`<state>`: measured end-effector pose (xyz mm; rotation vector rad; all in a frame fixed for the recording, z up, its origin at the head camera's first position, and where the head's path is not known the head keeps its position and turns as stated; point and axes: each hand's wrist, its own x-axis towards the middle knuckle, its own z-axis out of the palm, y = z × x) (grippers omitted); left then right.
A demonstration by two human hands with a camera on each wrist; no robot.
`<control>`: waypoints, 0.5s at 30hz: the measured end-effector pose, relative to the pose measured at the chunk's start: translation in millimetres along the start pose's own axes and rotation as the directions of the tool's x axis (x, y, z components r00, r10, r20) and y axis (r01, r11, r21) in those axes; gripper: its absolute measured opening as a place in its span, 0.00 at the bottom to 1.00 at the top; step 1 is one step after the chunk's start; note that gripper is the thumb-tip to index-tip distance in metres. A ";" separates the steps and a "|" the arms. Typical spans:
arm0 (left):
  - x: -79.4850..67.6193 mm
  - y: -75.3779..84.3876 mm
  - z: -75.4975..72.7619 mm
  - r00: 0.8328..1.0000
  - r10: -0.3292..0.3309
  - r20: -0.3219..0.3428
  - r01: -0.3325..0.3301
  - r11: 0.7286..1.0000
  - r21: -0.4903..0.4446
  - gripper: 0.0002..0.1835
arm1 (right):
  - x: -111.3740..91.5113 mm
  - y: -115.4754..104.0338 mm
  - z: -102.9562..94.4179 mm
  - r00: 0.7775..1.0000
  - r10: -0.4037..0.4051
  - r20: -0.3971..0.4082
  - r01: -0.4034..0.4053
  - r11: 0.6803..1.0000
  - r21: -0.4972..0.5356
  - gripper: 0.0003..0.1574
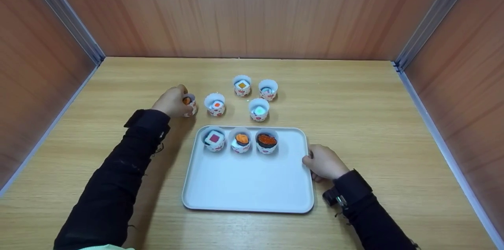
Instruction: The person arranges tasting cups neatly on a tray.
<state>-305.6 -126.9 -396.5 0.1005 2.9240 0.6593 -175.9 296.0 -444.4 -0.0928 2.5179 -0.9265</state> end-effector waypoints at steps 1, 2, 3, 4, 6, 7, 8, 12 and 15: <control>-1.6 1.3 -1.4 1.000 0.004 0.002 -0.004 1.000 0.002 0.33 | 0.1 -0.1 0.0 1.000 0.002 0.001 -0.002 1.000 0.003 0.12; -3.4 2.8 -3.1 1.000 0.008 0.002 -0.008 1.000 0.004 0.34 | 0.2 -0.2 -0.1 1.000 0.003 0.002 -0.003 1.000 0.006 0.12; -5.2 4.5 -5.0 1.000 0.013 0.003 -0.013 1.000 0.004 0.34 | 0.3 -0.1 -0.4 1.000 0.005 0.002 -0.005 1.000 0.011 0.11; -6.8 6.2 -6.8 1.000 0.016 0.005 -0.016 1.000 0.004 0.34 | 0.4 0.0 -0.7 1.000 0.004 0.003 -0.004 1.000 0.016 0.11; -10.7 10.6 -10.5 1.000 0.029 0.002 -0.029 1.000 0.007 0.34 | 0.6 0.4 -2.0 1.000 -0.001 0.005 0.001 1.000 0.022 0.11; -12.7 13.2 -12.2 0.999 0.036 0.001 -0.036 0.999 0.008 0.34 | 0.7 0.6 -2.8 1.000 -0.004 0.007 0.004 1.000 0.026 0.11; -14.8 15.7 -13.8 0.999 0.048 -0.002 -0.048 0.999 0.011 0.33 | 0.8 0.9 -3.7 1.000 -0.006 0.009 0.005 1.000 0.029 0.12; -24.3 27.1 -19.5 0.994 0.112 -0.022 -0.111 0.993 0.025 0.31 | 1.0 0.8 -9.3 1.000 -0.023 -0.013 0.023 0.999 0.044 0.12; -32.4 38.2 -22.9 0.987 0.157 -0.039 -0.156 0.987 0.030 0.31 | 0.4 -3.5 -14.9 0.995 -0.049 -0.084 0.055 0.996 0.071 0.14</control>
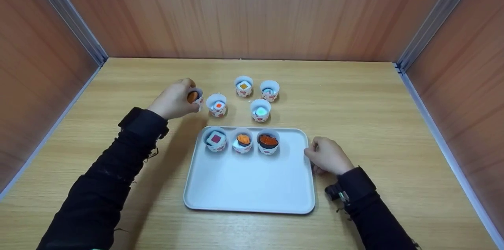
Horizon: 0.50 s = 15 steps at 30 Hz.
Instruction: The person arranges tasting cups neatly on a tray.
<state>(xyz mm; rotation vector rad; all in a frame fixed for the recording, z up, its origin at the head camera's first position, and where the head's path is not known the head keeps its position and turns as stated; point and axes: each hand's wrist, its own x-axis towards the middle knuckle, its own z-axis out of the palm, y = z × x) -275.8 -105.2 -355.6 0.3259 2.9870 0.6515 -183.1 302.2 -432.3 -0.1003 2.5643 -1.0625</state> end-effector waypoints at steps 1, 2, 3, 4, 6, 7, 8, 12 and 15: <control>-1.8 4.9 -0.8 1.000 0.012 -0.002 -0.012 1.000 -0.003 0.31 | -0.1 -2.5 -1.8 0.999 -0.015 -0.034 0.016 1.000 0.007 0.15; -3.7 10.2 -1.3 1.000 0.024 -0.001 -0.024 1.000 -0.005 0.31 | -0.1 -5.7 -3.2 0.996 -0.036 -0.077 0.037 0.999 0.004 0.17; -5.8 15.6 -1.5 0.999 0.037 0.002 -0.037 0.999 -0.010 0.31 | 0.0 -9.5 -4.4 0.991 -0.059 -0.120 0.059 0.998 -0.008 0.19; -7.6 21.1 -1.4 0.999 0.054 0.006 -0.053 0.998 -0.017 0.30 | 0.2 -13.8 -5.2 0.984 -0.076 -0.160 0.074 0.997 -0.019 0.22; -12.0 32.1 -0.4 0.995 0.094 0.017 -0.094 0.995 -0.032 0.30 | 1.5 -23.0 -5.4 0.966 -0.126 -0.224 0.119 0.992 -0.044 0.27; -14.3 37.4 0.6 0.993 0.117 0.024 -0.116 0.992 -0.042 0.29 | 2.7 -27.6 -4.5 0.958 -0.150 -0.244 0.143 0.989 -0.046 0.29; -16.7 42.7 1.6 0.990 0.141 0.031 -0.139 0.989 -0.050 0.29 | 3.8 -32.4 -3.1 0.951 -0.173 -0.256 0.167 0.985 -0.047 0.32; -26.3 62.8 6.1 0.977 0.199 0.071 -0.192 0.977 -0.094 0.28 | 9.0 -49.9 6.1 0.938 -0.248 -0.241 0.261 0.965 0.020 0.39; -32.5 76.3 9.0 0.970 0.217 0.106 -0.205 0.972 -0.115 0.30 | 11.7 -62.2 15.0 0.932 -0.286 -0.221 0.307 0.950 0.063 0.45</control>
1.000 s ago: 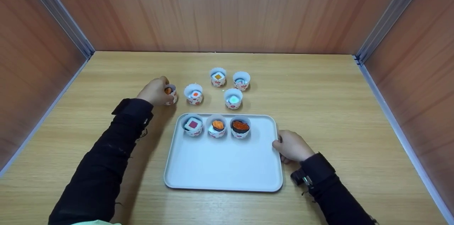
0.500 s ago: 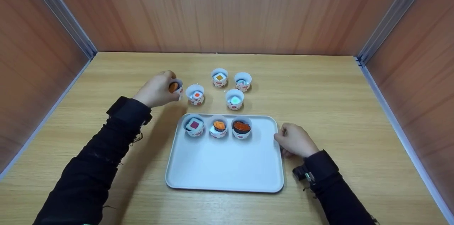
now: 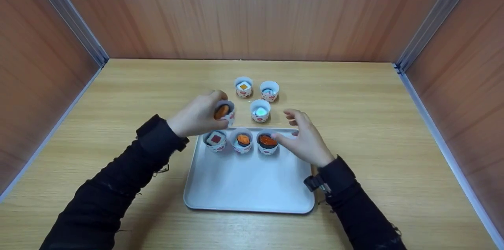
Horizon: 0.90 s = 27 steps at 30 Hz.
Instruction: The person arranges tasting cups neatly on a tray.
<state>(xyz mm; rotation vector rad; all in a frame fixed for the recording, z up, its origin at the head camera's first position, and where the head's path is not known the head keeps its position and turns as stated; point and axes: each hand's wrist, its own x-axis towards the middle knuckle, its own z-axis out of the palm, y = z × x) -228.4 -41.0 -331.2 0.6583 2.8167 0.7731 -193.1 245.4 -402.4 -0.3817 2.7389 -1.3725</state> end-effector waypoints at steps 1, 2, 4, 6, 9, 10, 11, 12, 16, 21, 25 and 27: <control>-0.8 4.1 1.6 1.000 0.008 0.011 -0.008 1.000 -0.002 0.31 | 1.1 -3.2 3.6 1.000 -0.009 0.006 0.009 1.000 0.015 0.47; -1.5 8.0 3.3 1.000 0.020 0.020 -0.020 1.000 -0.001 0.31 | 2.1 -6.5 7.1 1.000 -0.020 0.011 0.020 0.999 0.030 0.49; -2.9 14.9 6.8 0.998 0.050 0.038 -0.050 0.999 -0.006 0.30 | 4.1 -12.4 14.1 0.999 -0.042 0.020 0.041 0.998 0.052 0.52; -4.1 20.3 10.7 0.995 0.080 0.051 -0.080 0.997 0.003 0.30 | 6.2 -17.6 21.3 0.997 -0.065 0.031 0.063 0.996 0.068 0.55; -5.4 26.4 16.7 0.990 0.120 0.069 -0.121 0.993 0.016 0.29 | 8.4 -24.1 31.7 0.994 -0.096 0.052 0.091 0.992 0.089 0.59; -5.7 28.0 18.5 0.989 0.129 0.073 -0.131 0.991 0.021 0.30 | 9.0 -25.9 35.1 0.992 -0.106 0.061 0.101 0.990 0.094 0.61; -6.0 29.3 20.1 0.987 0.137 0.078 -0.139 0.990 0.024 0.30 | 9.5 -27.5 38.4 0.991 -0.114 0.069 0.107 0.989 0.107 0.63; -6.0 30.5 21.5 0.986 0.144 0.083 -0.147 0.989 0.021 0.30 | 9.8 -28.9 41.7 0.990 -0.119 0.081 0.108 0.986 0.125 0.64; -5.9 33.3 26.2 0.981 0.166 0.096 -0.169 0.985 0.023 0.31 | 10.5 -34.0 53.1 0.988 -0.109 0.113 0.085 0.977 0.198 0.69; -5.5 35.6 30.6 0.981 0.169 0.099 -0.174 0.984 0.037 0.32 | 11.4 -36.5 62.2 0.990 -0.109 0.089 0.084 0.965 0.248 0.66; -5.4 36.5 33.0 0.981 0.170 0.089 -0.175 0.983 0.051 0.30 | 10.5 -35.1 64.9 0.989 -0.144 0.045 0.131 0.968 0.215 0.58; -5.4 36.4 34.0 0.981 0.177 0.082 -0.182 0.982 0.058 0.30 | 9.9 -34.6 64.8 0.987 -0.157 0.033 0.148 0.969 0.200 0.55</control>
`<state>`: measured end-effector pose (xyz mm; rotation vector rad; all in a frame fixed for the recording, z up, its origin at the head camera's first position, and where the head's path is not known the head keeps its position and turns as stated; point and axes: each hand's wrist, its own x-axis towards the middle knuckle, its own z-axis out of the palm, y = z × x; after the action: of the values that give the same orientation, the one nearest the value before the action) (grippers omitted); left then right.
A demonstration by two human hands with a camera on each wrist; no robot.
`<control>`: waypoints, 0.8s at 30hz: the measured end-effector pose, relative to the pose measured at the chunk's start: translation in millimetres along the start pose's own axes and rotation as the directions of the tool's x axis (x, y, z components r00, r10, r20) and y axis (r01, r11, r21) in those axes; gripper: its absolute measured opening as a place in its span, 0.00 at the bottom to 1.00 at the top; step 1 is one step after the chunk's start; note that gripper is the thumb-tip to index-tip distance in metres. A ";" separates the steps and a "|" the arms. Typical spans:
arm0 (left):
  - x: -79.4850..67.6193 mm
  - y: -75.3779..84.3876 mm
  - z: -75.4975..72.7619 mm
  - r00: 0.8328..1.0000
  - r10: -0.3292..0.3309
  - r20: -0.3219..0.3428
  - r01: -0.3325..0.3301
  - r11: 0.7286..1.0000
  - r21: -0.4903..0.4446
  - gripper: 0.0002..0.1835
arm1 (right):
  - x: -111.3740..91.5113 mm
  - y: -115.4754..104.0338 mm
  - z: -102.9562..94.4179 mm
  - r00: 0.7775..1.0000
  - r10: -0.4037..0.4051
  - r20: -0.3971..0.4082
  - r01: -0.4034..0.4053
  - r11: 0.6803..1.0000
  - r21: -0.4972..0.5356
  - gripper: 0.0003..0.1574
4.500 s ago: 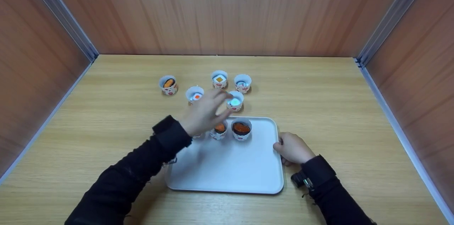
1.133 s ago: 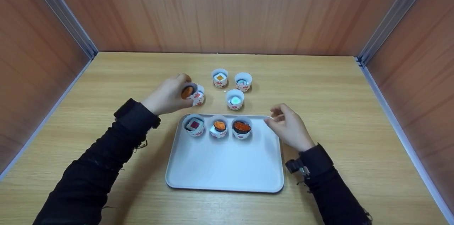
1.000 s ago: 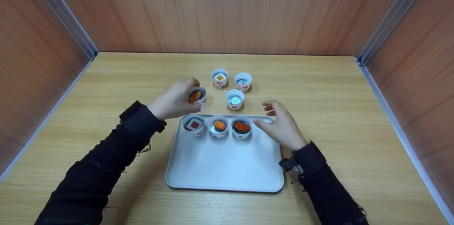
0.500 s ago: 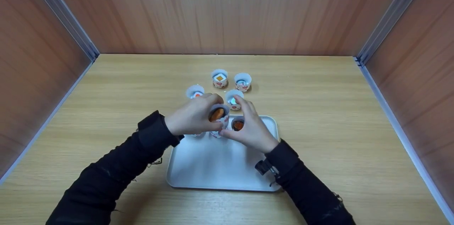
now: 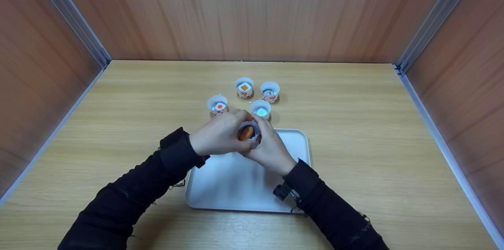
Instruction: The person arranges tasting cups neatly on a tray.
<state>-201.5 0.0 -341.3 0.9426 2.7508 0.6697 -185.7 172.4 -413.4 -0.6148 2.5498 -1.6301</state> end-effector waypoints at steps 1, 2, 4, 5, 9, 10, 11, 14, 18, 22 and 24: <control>-0.1 -0.1 0.4 1.000 -0.001 -0.003 0.001 1.000 -0.006 0.30 | -0.1 0.1 -0.4 1.000 0.000 0.000 0.000 1.000 -0.004 0.55; -0.5 -0.3 0.7 1.000 -0.001 -0.006 0.001 1.000 -0.015 0.30 | -0.3 0.1 -1.0 1.000 -0.002 0.000 0.002 1.000 -0.006 0.54; -2.2 -0.7 1.0 1.000 0.004 -0.018 -0.005 0.999 -0.035 0.30 | -0.8 0.1 -2.8 1.000 0.003 -0.002 -0.003 1.000 -0.004 0.52; -3.5 -1.3 1.2 0.999 0.013 -0.030 -0.014 0.999 -0.043 0.30 | -1.0 -0.1 -4.1 1.000 0.005 -0.003 -0.005 1.000 -0.005 0.52; -11.8 -7.4 0.5 0.995 0.031 -0.100 -0.035 0.999 -0.042 0.31 | -1.9 -1.8 -11.7 0.999 0.011 -0.036 -0.012 1.000 -0.022 0.48; -14.4 -10.1 0.0 0.992 0.031 -0.123 -0.036 0.999 -0.035 0.32 | -2.0 -2.2 -14.1 0.999 0.004 -0.050 -0.006 1.000 -0.030 0.47; -17.0 -13.4 -0.3 0.989 0.026 -0.148 -0.031 0.999 -0.027 0.33 | -2.4 -2.4 -17.0 0.998 -0.006 -0.065 0.004 0.999 -0.034 0.46; -26.0 -24.7 -1.3 0.976 -0.021 -0.215 0.015 0.999 -0.029 0.36 | -4.4 -1.5 -28.5 0.995 -0.002 -0.095 -0.004 0.998 -0.063 0.43; -40.0 -41.8 1.8 0.956 -0.099 -0.277 0.102 0.995 -0.004 0.41 | -8.5 4.4 -47.8 0.994 0.048 -0.102 -0.059 0.993 -0.100 0.42; -55.1 -56.9 9.5 0.941 -0.191 -0.278 0.205 0.979 0.020 0.46 | -11.3 14.6 -66.0 0.988 0.100 -0.121 -0.115 0.985 -0.127 0.44; -62.1 -63.6 13.8 0.937 -0.237 -0.256 0.248 0.969 0.009 0.48 | -12.3 20.5 -74.0 0.983 0.123 -0.134 -0.142 0.980 -0.141 0.45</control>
<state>-183.1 -77.8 -382.7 0.5394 3.0449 0.7368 -199.4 247.9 -400.9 -0.3512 2.7552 -1.4889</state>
